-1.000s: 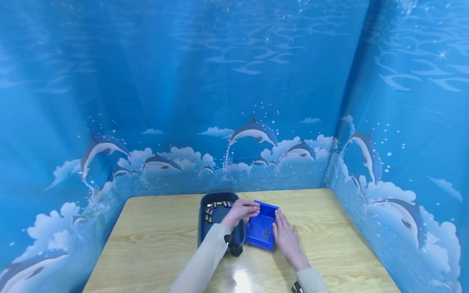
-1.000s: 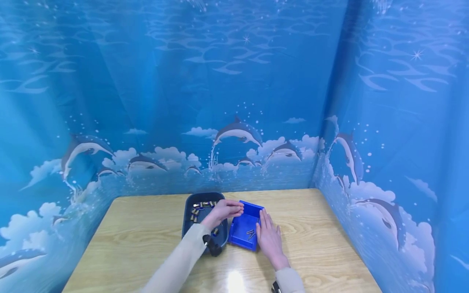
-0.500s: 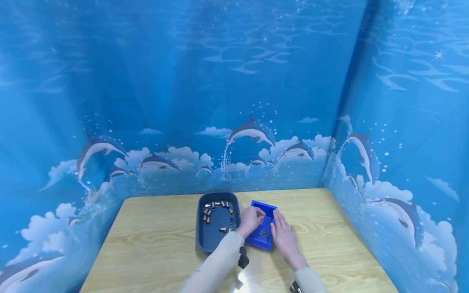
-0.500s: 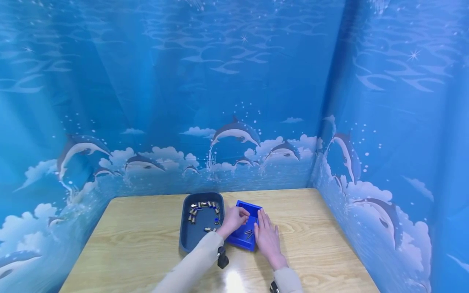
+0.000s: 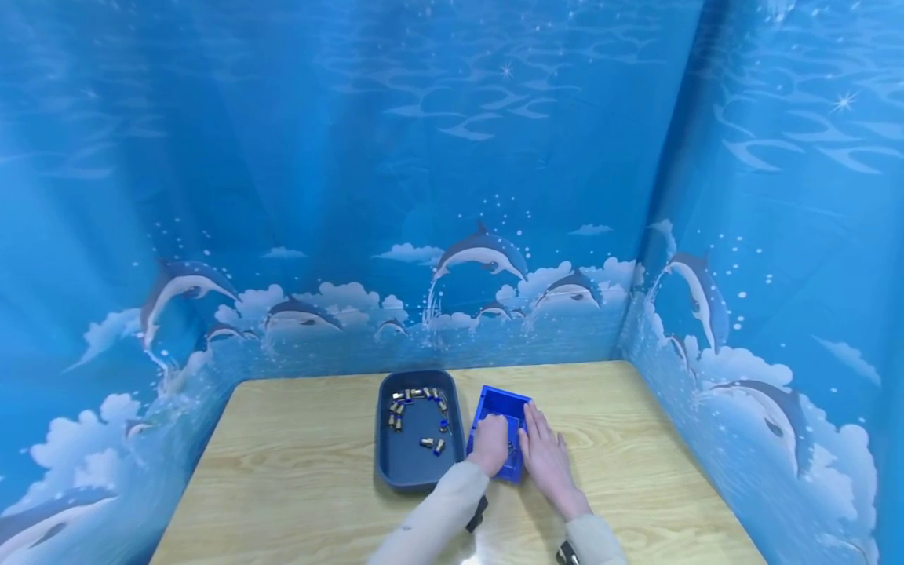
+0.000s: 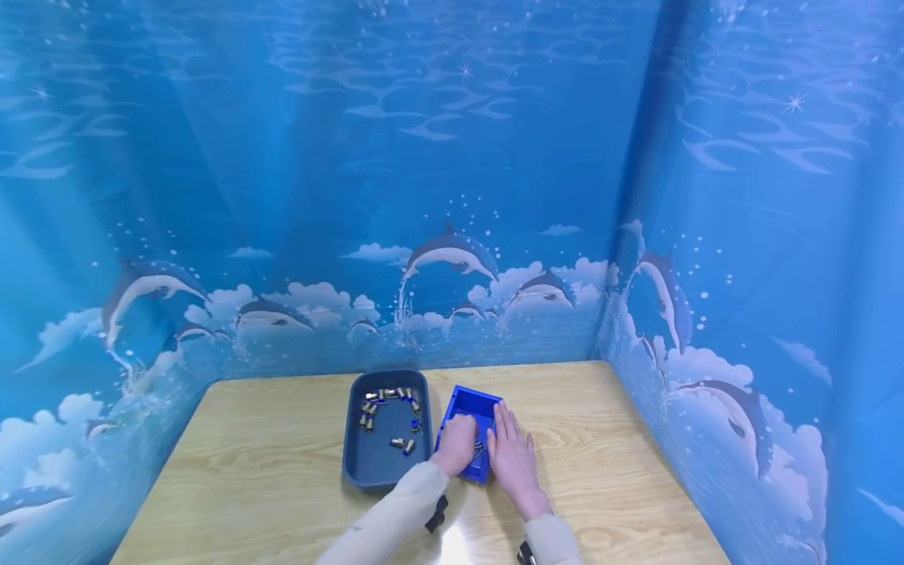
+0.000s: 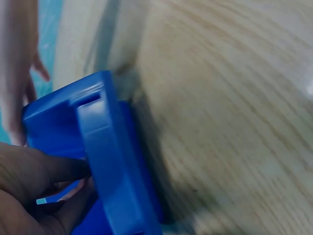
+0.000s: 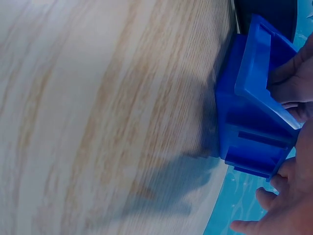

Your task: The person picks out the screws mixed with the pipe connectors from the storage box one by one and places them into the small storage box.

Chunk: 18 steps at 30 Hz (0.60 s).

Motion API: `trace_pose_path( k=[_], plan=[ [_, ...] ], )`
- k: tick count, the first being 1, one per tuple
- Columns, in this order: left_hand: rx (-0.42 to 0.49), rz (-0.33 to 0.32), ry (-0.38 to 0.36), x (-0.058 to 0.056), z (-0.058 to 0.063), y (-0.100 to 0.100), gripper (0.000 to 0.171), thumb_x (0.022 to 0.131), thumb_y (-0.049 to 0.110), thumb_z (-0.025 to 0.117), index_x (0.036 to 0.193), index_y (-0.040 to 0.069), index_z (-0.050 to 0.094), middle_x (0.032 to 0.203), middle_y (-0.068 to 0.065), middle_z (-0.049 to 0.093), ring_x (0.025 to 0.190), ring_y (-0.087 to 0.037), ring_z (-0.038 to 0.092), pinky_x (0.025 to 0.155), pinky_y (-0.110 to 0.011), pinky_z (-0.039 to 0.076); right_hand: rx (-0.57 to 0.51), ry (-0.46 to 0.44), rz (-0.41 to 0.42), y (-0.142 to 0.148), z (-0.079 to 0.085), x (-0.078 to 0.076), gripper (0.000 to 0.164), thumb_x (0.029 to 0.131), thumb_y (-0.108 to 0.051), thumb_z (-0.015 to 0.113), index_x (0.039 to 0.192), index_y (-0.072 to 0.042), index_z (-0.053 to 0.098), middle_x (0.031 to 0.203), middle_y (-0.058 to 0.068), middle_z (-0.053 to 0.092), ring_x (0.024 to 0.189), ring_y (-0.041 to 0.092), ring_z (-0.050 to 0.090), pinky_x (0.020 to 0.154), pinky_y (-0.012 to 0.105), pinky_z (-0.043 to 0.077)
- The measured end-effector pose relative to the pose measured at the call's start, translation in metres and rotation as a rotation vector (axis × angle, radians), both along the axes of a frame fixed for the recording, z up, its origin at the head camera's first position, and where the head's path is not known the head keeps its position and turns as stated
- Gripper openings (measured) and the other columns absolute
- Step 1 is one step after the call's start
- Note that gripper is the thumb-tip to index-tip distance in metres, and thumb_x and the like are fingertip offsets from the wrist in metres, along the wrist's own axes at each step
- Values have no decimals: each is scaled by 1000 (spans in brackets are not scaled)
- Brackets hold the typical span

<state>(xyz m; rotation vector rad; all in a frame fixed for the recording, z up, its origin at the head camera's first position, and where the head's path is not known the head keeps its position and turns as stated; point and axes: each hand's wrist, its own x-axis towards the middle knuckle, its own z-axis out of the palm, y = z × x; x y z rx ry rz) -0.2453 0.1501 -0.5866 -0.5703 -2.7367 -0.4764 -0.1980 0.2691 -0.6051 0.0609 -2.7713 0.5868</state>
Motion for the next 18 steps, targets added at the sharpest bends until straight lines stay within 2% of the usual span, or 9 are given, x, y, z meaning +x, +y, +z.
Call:
trace_pose_path(
  k=[3, 9, 14, 18],
  plan=[
    [-66, 17, -17, 4, -2, 4, 8, 77, 6, 81, 76, 7, 73, 72, -9, 72, 67, -23, 72, 58, -31, 59, 5, 28, 0, 0, 0, 0, 50, 106, -21, 49, 151, 1, 43, 158, 19, 40, 139, 42, 44, 103, 75, 36],
    [-92, 44, -72, 5, -4, 5, 10, 75, 6, 84, 78, 7, 74, 75, -9, 73, 69, -23, 72, 60, -31, 59, 8, 28, -1, 0, 0, 0, 51, 107, -22, 48, 151, 1, 41, 158, 19, 39, 140, 42, 43, 104, 75, 35],
    [-114, 28, -65, 2, -7, 4, 14, 72, 8, 86, 79, 7, 74, 76, -8, 72, 71, -22, 72, 62, -30, 59, -2, 7, -1, 1, 1, 0, 52, 108, -24, 46, 153, 0, 39, 160, 18, 37, 142, 41, 41, 105, 74, 34],
    [-72, -1, -22, 0, -5, 3, 9, 77, 6, 81, 77, 6, 72, 73, -8, 71, 68, -23, 72, 59, -31, 59, 0, -2, 0, 2, 1, 0, 52, 107, -23, 47, 153, 0, 39, 160, 18, 36, 142, 41, 41, 105, 74, 34]
  ],
)
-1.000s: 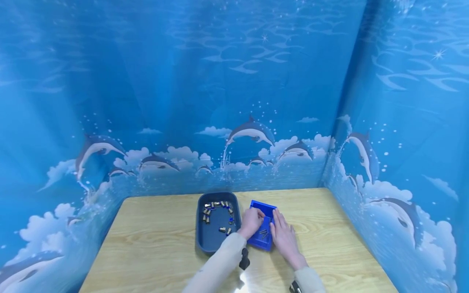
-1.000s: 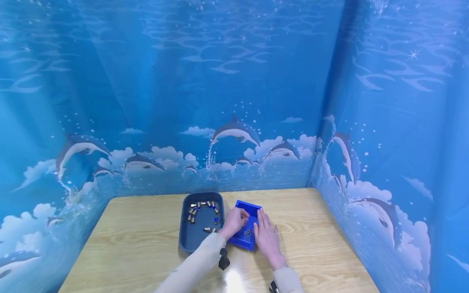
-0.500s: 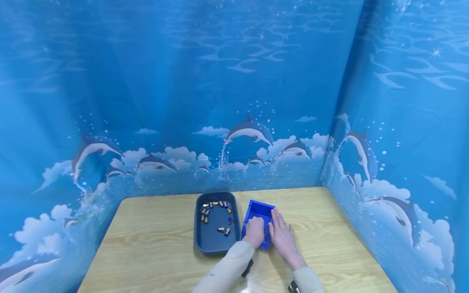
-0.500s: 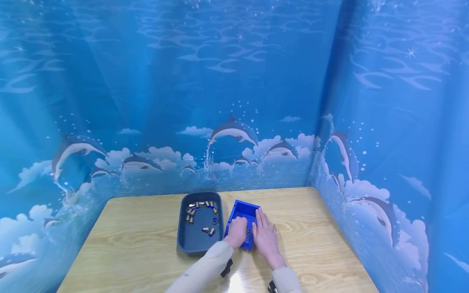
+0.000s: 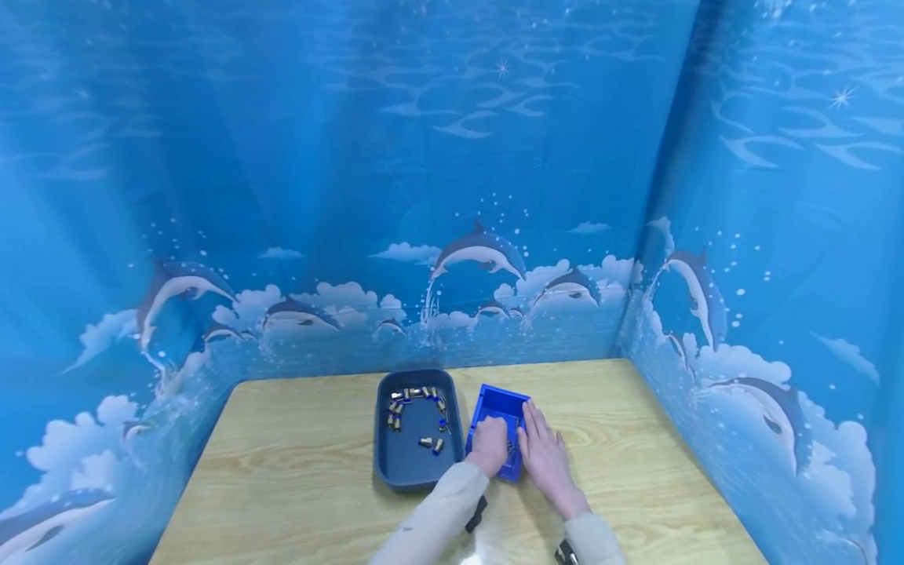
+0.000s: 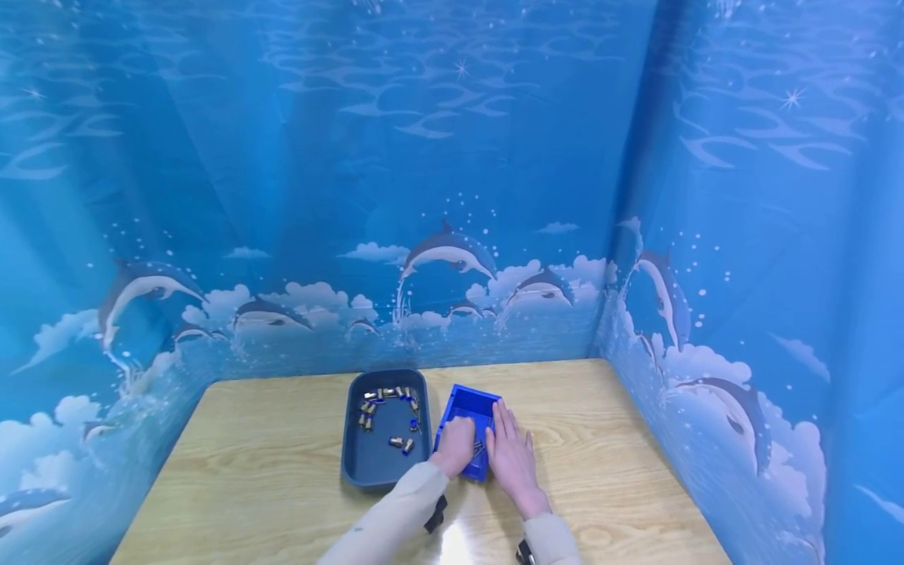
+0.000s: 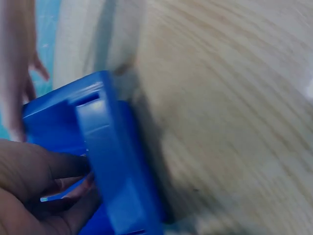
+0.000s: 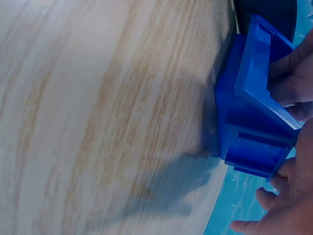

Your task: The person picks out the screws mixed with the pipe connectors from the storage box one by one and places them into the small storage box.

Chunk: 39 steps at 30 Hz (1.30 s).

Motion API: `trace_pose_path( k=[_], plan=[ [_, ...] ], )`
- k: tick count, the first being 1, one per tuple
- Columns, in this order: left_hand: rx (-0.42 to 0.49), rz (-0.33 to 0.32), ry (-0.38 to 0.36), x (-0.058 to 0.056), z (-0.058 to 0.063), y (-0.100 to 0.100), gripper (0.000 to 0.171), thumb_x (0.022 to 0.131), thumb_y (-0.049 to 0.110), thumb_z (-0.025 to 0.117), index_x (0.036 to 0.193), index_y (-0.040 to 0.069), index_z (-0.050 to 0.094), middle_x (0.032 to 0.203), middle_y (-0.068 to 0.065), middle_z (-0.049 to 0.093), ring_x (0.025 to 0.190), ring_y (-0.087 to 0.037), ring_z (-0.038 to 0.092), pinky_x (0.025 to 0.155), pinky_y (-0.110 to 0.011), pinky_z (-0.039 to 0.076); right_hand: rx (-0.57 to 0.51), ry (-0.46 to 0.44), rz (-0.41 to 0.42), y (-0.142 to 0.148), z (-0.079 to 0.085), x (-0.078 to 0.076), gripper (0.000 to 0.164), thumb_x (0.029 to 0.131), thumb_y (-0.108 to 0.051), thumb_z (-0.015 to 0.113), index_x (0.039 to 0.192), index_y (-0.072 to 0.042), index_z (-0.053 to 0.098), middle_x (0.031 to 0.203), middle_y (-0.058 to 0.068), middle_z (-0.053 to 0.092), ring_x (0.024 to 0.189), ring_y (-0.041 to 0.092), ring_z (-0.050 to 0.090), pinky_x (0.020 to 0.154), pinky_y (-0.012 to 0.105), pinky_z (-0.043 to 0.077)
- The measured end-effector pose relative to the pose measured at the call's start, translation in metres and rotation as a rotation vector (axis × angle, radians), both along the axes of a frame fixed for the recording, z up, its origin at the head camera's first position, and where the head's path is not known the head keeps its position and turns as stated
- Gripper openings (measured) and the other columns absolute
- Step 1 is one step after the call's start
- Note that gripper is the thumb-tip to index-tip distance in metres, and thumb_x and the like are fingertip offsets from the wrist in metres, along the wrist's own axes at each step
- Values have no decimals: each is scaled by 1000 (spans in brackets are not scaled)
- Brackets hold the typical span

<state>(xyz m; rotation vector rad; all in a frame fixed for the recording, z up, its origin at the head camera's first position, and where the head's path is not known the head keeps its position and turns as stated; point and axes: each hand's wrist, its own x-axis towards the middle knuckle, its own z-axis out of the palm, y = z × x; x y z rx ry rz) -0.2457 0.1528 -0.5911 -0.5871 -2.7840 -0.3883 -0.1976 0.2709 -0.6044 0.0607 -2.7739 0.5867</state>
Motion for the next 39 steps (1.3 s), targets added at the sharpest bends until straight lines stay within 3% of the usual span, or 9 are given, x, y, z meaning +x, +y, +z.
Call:
trace_pose_path(
  k=[3, 8, 13, 17, 21, 28, 33, 39],
  plan=[
    [114, -38, 42, -4, 8, -3, 10, 80, 4, 76, 73, 8, 70, 69, -7, 71, 65, -23, 72, 56, -31, 58, 2, -1, -3, 1, 0, 0, 52, 107, -23, 47, 153, 1, 38, 160, 18, 36, 142, 41, 41, 105, 74, 34],
    [317, -89, -3, -11, 27, -9, 11, 83, 4, 76, 75, 9, 72, 71, -2, 72, 66, -17, 70, 60, -27, 57, 12, -4, -6, 1, -2, 0, 52, 108, -24, 45, 153, 1, 38, 160, 19, 35, 142, 41, 41, 106, 74, 34],
    [385, -85, -71, -20, 38, -15, 8, 89, 7, 74, 82, 8, 76, 77, -1, 75, 69, -14, 70, 63, -24, 56, 14, -4, -8, 1, -2, 1, 52, 108, -23, 46, 153, 2, 38, 160, 19, 36, 140, 42, 43, 105, 73, 35],
    [469, -84, -157, -25, 44, -22, 10, 93, 8, 71, 86, 5, 76, 75, -2, 73, 62, -11, 64, 58, -21, 51, 2, -2, -11, 1, -3, 2, 52, 108, -22, 47, 153, 2, 38, 159, 19, 36, 140, 42, 43, 105, 74, 34],
    [520, -43, -219, -31, 49, -34, 11, 96, 10, 69, 90, 5, 76, 73, 0, 70, 58, -5, 58, 53, -18, 46, -5, -5, -11, 1, -2, 2, 52, 108, -23, 46, 153, 2, 38, 159, 19, 36, 141, 42, 42, 105, 74, 34],
    [560, 29, -175, -46, 53, -62, 11, 95, 6, 68, 89, 3, 77, 74, -4, 72, 62, -13, 64, 58, -29, 53, -8, -14, -12, 0, -3, 1, 52, 108, -22, 47, 154, 1, 37, 160, 19, 35, 142, 43, 41, 105, 74, 34],
    [520, 95, -120, -57, 49, -83, 11, 93, 3, 68, 85, 3, 75, 75, -7, 72, 64, -20, 68, 59, -34, 56, -18, -27, -12, 0, -2, 0, 54, 108, -23, 46, 155, 0, 35, 161, 19, 33, 143, 43, 39, 107, 75, 31],
    [440, 175, -165, -65, 45, -108, 15, 93, -1, 64, 82, 0, 74, 76, -11, 72, 68, -26, 69, 63, -40, 57, -21, -18, -5, -2, 0, 0, 53, 108, -24, 46, 154, 0, 36, 161, 19, 34, 143, 43, 39, 107, 75, 31]
  ],
)
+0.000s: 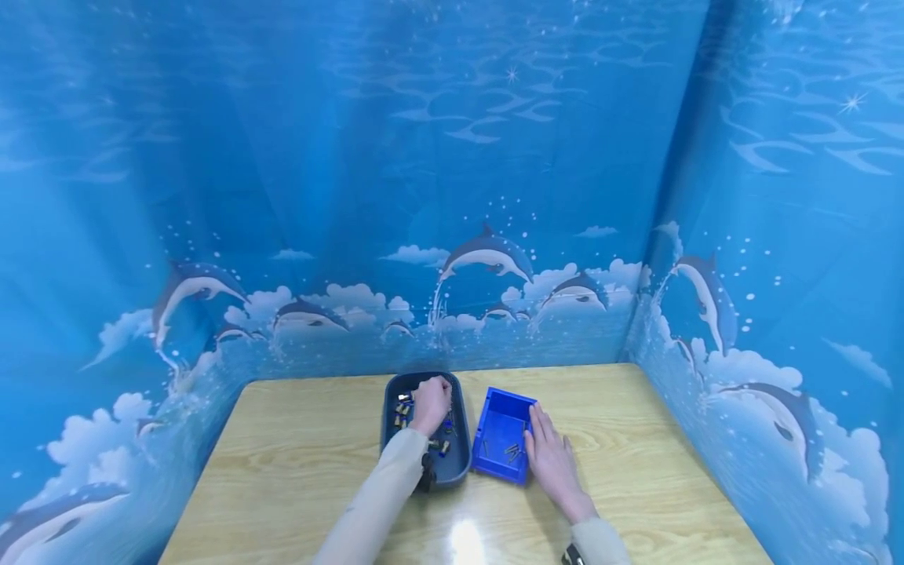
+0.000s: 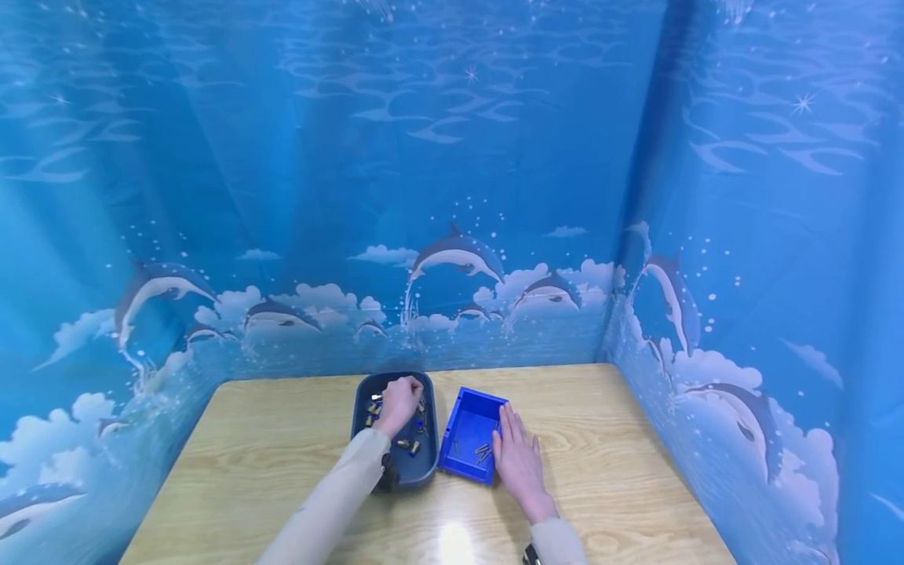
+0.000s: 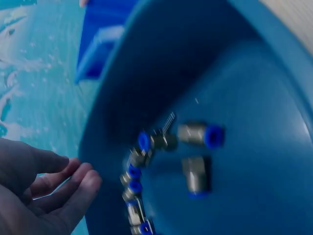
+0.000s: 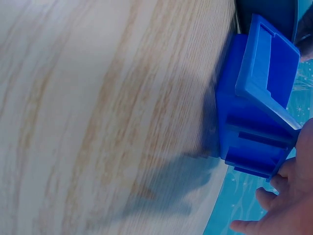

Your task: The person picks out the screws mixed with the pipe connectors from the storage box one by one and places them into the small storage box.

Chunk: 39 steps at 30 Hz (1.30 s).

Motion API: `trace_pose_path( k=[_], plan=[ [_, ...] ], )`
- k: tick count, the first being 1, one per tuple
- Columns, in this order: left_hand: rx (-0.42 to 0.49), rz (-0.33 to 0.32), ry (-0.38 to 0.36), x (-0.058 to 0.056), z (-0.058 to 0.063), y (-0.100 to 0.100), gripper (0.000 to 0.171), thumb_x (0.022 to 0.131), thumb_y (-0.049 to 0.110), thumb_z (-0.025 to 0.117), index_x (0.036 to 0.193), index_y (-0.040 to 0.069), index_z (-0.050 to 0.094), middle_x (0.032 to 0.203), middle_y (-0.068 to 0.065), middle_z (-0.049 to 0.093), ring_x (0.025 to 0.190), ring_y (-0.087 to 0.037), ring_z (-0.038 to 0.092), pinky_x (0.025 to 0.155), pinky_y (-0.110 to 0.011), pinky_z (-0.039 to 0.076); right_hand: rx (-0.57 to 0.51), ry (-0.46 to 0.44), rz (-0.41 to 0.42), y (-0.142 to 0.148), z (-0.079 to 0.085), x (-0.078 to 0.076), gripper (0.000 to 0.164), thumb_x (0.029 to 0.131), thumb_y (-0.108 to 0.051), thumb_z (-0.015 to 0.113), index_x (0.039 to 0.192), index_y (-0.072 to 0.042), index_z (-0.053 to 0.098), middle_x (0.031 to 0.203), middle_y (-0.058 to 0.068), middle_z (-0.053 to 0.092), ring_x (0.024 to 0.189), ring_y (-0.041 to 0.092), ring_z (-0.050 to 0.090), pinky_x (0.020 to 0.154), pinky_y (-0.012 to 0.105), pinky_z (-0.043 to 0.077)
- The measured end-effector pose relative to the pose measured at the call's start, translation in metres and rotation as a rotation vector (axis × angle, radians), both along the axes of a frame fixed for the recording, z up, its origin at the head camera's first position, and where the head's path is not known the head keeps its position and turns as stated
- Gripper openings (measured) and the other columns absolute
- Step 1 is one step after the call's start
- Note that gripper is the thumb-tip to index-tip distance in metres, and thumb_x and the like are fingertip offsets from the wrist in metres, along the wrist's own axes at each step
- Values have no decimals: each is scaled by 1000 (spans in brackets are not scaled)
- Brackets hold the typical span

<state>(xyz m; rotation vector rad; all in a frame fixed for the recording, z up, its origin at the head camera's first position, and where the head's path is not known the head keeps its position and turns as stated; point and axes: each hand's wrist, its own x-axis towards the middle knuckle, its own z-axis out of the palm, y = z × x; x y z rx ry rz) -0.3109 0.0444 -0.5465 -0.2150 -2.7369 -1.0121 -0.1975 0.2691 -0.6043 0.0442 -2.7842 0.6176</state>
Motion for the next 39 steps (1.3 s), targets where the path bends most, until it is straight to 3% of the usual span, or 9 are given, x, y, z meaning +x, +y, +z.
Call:
trace_pose_path(
  k=[5, 8, 11, 16, 21, 27, 31, 35, 39],
  plan=[
    [-92, -3, -76, -4, -4, -15, 18, 92, -5, 60, 82, -1, 74, 80, -13, 74, 68, -27, 70, 60, -39, 57, 11, 5, -2, -1, 0, -1, 52, 108, -23, 47, 154, 0, 37, 160, 19, 35, 142, 43, 40, 106, 74, 32],
    [-121, -14, -132, -4, -7, -22, 28, 88, -10, 54, 63, 3, 59, 65, -9, 64, 55, -21, 57, 48, -33, 45, 12, 0, -5, -1, 0, -1, 52, 108, -23, 47, 154, 0, 37, 161, 19, 34, 143, 43, 39, 106, 74, 32],
    [-150, -27, -195, -3, -10, -27, 35, 87, -10, 53, 59, 10, 45, 59, -4, 49, 54, -19, 46, 48, -32, 35, 7, -2, -3, -1, 1, -1, 52, 108, -23, 47, 154, 0, 37, 161, 19, 34, 143, 43, 39, 107, 74, 31],
    [-211, -65, -225, -3, -13, -32, 20, 86, -9, 56, 71, 3, 59, 69, -9, 58, 67, -25, 58, 59, -38, 49, 2, 2, 2, -1, 2, 0, 53, 107, -23, 47, 154, 1, 37, 161, 19, 34, 142, 43, 39, 107, 74, 32],
    [-248, -91, -226, -5, -14, -34, 12, 86, -8, 58, 92, -5, 68, 90, -19, 69, 90, -35, 66, 80, -46, 55, 5, 20, 0, -1, 2, 0, 52, 107, -21, 48, 153, 1, 38, 160, 19, 35, 142, 43, 40, 106, 75, 32],
    [-289, -99, -175, -8, -18, -34, 10, 89, -9, 58, 92, -6, 67, 91, -22, 69, 94, -39, 67, 91, -49, 53, 13, 27, 0, -1, 1, 0, 52, 108, -23, 47, 153, 1, 38, 160, 19, 36, 142, 43, 41, 105, 75, 33],
    [-293, -106, -121, -11, -22, -35, 14, 91, -10, 56, 84, -6, 68, 90, -23, 68, 92, -42, 66, 88, -52, 54, 9, 9, 1, -1, 1, 1, 53, 108, -25, 45, 154, 0, 36, 161, 19, 33, 143, 43, 39, 107, 74, 31],
    [-290, -92, -66, -17, -28, -37, 28, 86, -12, 58, 61, 2, 57, 76, -20, 69, 77, -38, 69, 72, -50, 58, 6, 7, 2, -1, 1, 1, 53, 108, -24, 45, 155, 0, 35, 161, 19, 33, 143, 43, 38, 107, 74, 31],
    [-284, -54, -98, -25, -34, -37, 38, 83, -11, 59, 53, 8, 45, 70, -17, 68, 71, -36, 70, 62, -49, 58, 2, 6, 1, 0, 2, 1, 53, 108, -23, 47, 155, -1, 35, 162, 18, 33, 143, 42, 38, 107, 74, 31]
  ],
)
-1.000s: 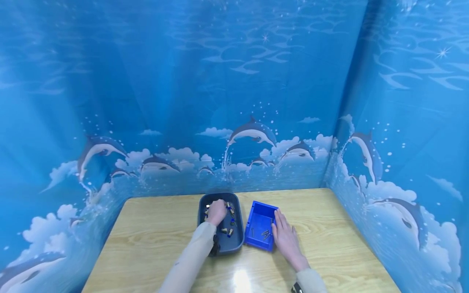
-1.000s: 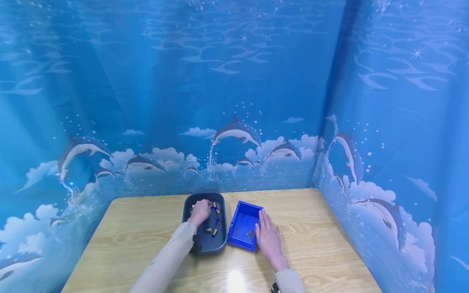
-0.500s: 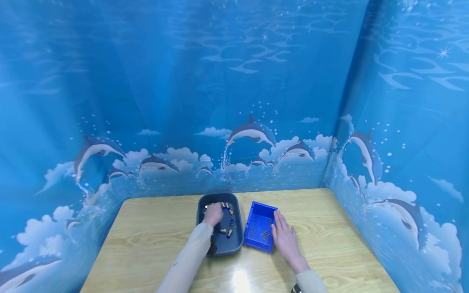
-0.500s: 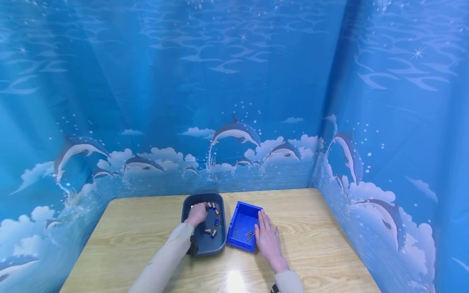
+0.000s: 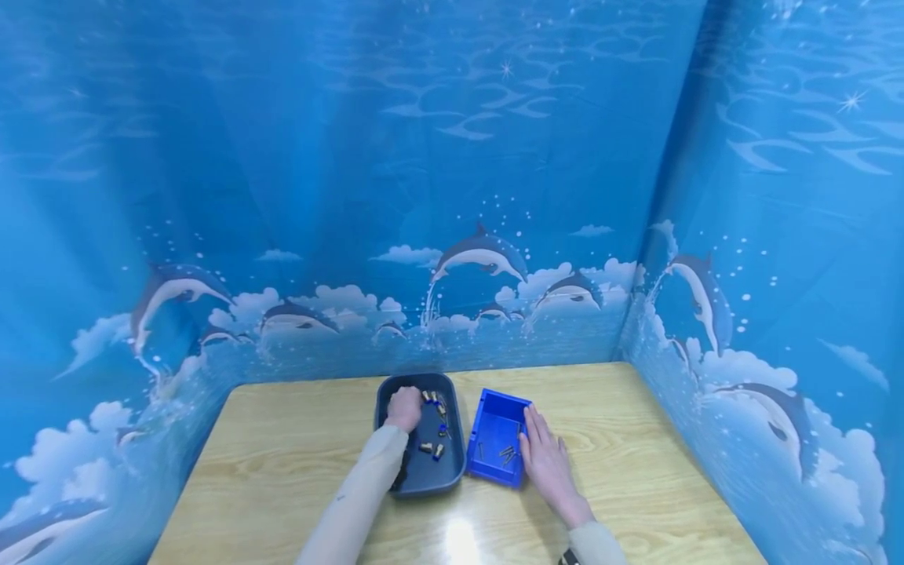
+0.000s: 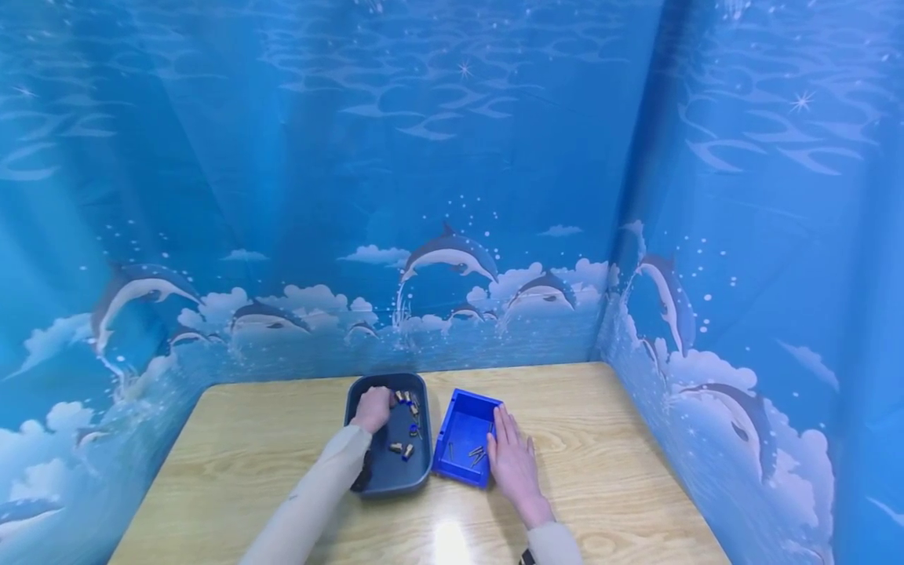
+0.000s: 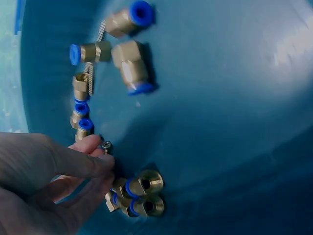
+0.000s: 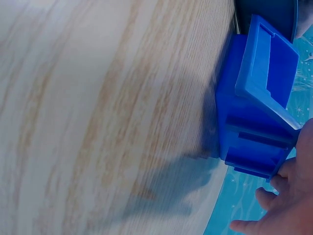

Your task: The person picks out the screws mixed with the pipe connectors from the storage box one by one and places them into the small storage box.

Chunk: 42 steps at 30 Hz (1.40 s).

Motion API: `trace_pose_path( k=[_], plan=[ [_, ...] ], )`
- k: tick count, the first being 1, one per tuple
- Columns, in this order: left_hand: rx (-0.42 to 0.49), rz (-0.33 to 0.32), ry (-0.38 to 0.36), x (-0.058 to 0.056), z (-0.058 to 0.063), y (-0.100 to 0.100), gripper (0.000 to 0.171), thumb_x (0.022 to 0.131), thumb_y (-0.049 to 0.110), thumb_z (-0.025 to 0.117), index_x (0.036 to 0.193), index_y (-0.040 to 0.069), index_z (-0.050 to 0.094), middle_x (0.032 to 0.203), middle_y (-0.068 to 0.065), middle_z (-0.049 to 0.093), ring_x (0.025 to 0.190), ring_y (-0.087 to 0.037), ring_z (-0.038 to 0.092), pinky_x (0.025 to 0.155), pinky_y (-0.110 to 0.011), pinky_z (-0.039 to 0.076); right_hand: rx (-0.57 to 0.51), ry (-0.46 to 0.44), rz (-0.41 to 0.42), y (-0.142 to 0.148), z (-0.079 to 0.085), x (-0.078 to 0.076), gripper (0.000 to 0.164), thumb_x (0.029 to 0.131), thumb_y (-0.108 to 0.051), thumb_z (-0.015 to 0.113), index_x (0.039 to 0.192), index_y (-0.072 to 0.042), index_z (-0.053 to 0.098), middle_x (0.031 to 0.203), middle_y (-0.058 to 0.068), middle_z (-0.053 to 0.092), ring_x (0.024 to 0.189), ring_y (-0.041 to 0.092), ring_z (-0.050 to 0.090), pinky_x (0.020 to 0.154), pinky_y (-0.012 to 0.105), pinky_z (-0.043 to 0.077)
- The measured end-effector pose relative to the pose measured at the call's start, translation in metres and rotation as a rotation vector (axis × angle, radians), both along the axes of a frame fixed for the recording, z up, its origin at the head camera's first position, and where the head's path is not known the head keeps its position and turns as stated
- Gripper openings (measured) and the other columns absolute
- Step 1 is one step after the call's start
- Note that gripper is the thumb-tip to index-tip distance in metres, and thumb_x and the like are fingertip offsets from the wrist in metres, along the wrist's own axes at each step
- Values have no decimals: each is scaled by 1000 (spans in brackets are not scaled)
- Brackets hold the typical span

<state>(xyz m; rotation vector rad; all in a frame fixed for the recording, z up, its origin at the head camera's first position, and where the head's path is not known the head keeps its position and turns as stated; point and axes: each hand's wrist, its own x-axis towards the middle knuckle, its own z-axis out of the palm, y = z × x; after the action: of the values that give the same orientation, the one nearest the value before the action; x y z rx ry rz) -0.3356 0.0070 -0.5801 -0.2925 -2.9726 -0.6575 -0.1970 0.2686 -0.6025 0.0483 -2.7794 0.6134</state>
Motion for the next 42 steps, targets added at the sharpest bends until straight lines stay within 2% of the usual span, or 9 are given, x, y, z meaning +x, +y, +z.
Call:
trace_pose_path(
  k=[5, 11, 15, 20, 22, 26, 31, 38, 42],
  plan=[
    [-15, 27, -36, -6, -4, -4, 33, 83, -10, 59, 55, 6, 53, 75, -16, 70, 75, -37, 72, 60, -49, 58, 2, -4, 6, -2, 0, 0, 54, 108, -25, 45, 155, -1, 34, 162, 18, 32, 144, 42, 38, 107, 74, 31],
    [-86, 7, -33, -8, -5, -8, 34, 87, -7, 62, 57, 7, 55, 69, -14, 67, 67, -32, 70, 55, -46, 56, 7, -7, 10, -5, 0, 0, 54, 109, -26, 45, 155, -1, 34, 162, 17, 32, 144, 41, 39, 108, 74, 31],
    [-106, -7, -51, -8, -5, -12, 37, 85, -4, 66, 54, 11, 52, 63, -7, 62, 59, -24, 62, 51, -40, 51, 11, -5, 9, -6, 0, 0, 53, 108, -24, 46, 155, 0, 36, 161, 18, 34, 143, 41, 40, 107, 74, 32],
    [-74, -58, -60, -5, -5, -17, 27, 80, 0, 79, 62, 15, 65, 67, 1, 65, 63, -19, 63, 57, -38, 54, 12, -1, 9, -7, 0, 0, 53, 108, -23, 47, 154, 0, 37, 160, 19, 35, 142, 42, 40, 107, 74, 32],
    [-38, -72, -67, -4, -4, -17, 22, 80, 0, 80, 66, 14, 68, 70, 0, 67, 66, -20, 65, 60, -39, 56, 12, 5, 9, -7, 0, 1, 52, 108, -22, 47, 154, 1, 37, 160, 19, 35, 142, 42, 41, 106, 74, 32],
    [66, -80, -95, -3, -3, -17, 19, 78, -4, 71, 66, 10, 67, 69, -2, 66, 64, -21, 62, 62, -40, 55, 6, 15, 8, -7, 0, 2, 52, 107, -22, 48, 153, 1, 38, 159, 20, 36, 142, 42, 41, 106, 74, 32],
    [179, -53, -147, -2, 1, -16, 12, 77, -4, 69, 73, 6, 72, 70, -4, 69, 65, -19, 63, 66, -36, 56, 0, 20, 6, -5, 0, 2, 52, 106, -20, 49, 152, 2, 39, 159, 21, 36, 141, 43, 41, 105, 75, 32],
    [438, 25, -384, 3, 12, -12, 5, 91, 1, 72, 87, 0, 75, 76, -6, 72, 66, -15, 70, 64, -31, 61, 4, 28, 8, -3, -1, 1, 52, 107, -20, 49, 152, 2, 39, 159, 21, 37, 140, 44, 42, 104, 75, 33],
    [535, 3, -421, 4, 17, -11, 4, 91, 0, 72, 91, -3, 75, 79, -8, 74, 67, -14, 71, 66, -32, 62, 9, 11, 6, -1, -1, 0, 53, 108, -23, 46, 154, 1, 36, 160, 20, 34, 141, 43, 42, 105, 75, 33]
  ],
)
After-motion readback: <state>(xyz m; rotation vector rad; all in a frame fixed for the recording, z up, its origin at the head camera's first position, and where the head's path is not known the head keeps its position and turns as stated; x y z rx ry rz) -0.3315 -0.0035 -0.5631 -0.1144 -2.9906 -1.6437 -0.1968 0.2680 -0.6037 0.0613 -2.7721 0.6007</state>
